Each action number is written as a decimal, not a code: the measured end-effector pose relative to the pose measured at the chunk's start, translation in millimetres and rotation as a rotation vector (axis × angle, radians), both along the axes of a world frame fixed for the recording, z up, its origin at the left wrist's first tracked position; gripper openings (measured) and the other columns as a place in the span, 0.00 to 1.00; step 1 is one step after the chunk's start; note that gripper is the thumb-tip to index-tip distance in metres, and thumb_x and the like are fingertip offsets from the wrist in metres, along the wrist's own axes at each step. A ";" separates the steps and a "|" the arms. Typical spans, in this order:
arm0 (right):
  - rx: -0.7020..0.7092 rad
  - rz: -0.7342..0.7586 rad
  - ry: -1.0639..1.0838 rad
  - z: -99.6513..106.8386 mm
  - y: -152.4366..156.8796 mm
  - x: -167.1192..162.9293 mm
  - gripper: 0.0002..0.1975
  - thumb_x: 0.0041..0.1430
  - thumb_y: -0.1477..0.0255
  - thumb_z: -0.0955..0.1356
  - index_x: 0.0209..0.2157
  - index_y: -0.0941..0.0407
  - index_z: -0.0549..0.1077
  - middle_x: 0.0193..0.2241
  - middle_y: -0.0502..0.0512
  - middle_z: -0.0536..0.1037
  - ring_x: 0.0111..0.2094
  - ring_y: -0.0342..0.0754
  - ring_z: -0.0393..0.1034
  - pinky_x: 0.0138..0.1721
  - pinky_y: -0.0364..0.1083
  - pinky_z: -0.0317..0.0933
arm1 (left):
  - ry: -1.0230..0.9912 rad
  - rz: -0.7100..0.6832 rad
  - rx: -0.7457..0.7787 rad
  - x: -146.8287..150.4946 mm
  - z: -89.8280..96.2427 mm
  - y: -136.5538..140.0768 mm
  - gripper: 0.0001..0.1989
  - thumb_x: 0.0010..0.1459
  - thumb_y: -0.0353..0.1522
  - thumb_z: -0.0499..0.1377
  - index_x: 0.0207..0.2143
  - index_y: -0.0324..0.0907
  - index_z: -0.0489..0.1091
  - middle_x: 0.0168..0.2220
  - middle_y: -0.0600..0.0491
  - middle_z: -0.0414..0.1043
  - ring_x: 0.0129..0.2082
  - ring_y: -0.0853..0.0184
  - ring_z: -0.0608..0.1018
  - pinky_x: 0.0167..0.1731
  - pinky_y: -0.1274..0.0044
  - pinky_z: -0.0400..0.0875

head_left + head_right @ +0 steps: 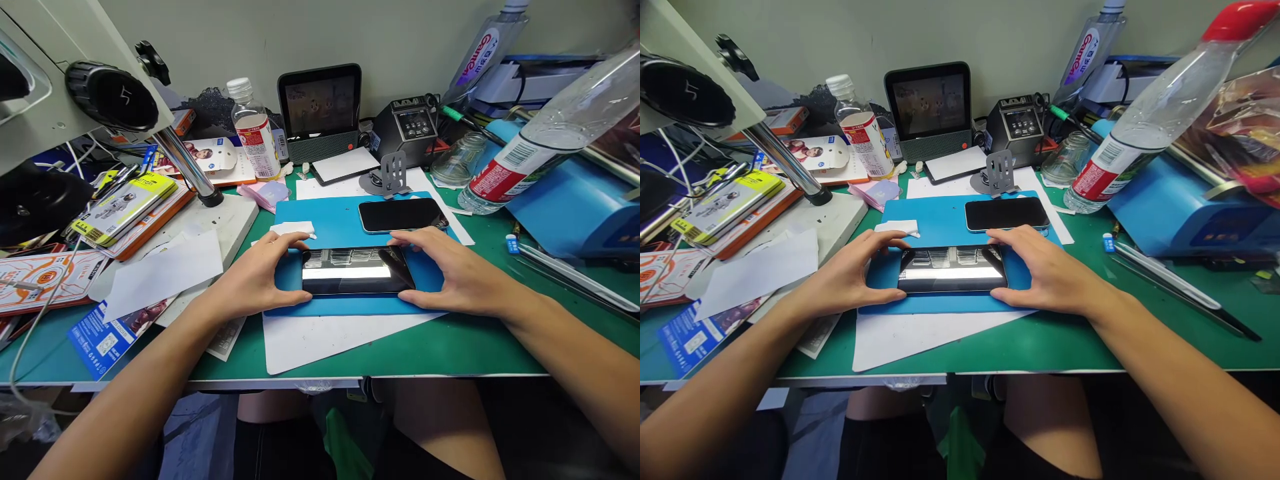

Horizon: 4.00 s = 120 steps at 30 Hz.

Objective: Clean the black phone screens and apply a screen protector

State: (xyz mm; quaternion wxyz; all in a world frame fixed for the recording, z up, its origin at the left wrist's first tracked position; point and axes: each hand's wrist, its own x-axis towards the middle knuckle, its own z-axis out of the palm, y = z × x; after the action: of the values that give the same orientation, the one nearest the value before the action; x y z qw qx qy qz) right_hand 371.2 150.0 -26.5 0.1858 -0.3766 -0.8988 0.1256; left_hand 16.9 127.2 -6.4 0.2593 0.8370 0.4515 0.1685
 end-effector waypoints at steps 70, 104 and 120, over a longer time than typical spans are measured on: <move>0.142 -0.375 0.324 1.4 15.9 8.1 0.14 0.67 0.62 0.63 0.30 0.52 0.73 0.35 0.57 0.78 0.37 0.54 0.72 0.43 0.53 0.65 | 0.079 0.357 0.375 0.6 -24.3 20.5 0.16 0.67 0.33 0.53 0.54 0.40 0.71 0.51 0.44 0.74 0.53 0.52 0.69 0.54 0.58 0.67; 0.170 -0.344 0.364 1.9 12.5 10.1 0.14 0.66 0.63 0.63 0.28 0.51 0.72 0.33 0.55 0.78 0.36 0.53 0.73 0.41 0.53 0.66 | -0.512 0.399 -0.057 33.9 18.2 -0.8 0.11 0.65 0.38 0.56 0.42 0.41 0.74 0.25 0.56 0.69 0.22 0.70 0.71 0.19 0.78 0.66; 0.159 -0.346 0.373 0.3 11.9 11.4 0.14 0.66 0.64 0.63 0.27 0.52 0.72 0.32 0.55 0.78 0.36 0.53 0.73 0.41 0.53 0.66 | 0.026 0.162 0.555 31.5 9.0 -30.8 0.11 0.71 0.32 0.51 0.47 0.45 0.73 0.47 0.49 0.81 0.48 0.60 0.82 0.48 0.69 0.77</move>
State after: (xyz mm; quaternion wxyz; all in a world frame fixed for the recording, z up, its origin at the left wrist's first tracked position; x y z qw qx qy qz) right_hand 382.6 161.9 -26.2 0.3961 -0.4793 -0.7782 0.0883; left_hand 48.5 96.4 2.6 0.0001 0.8391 0.4568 0.2952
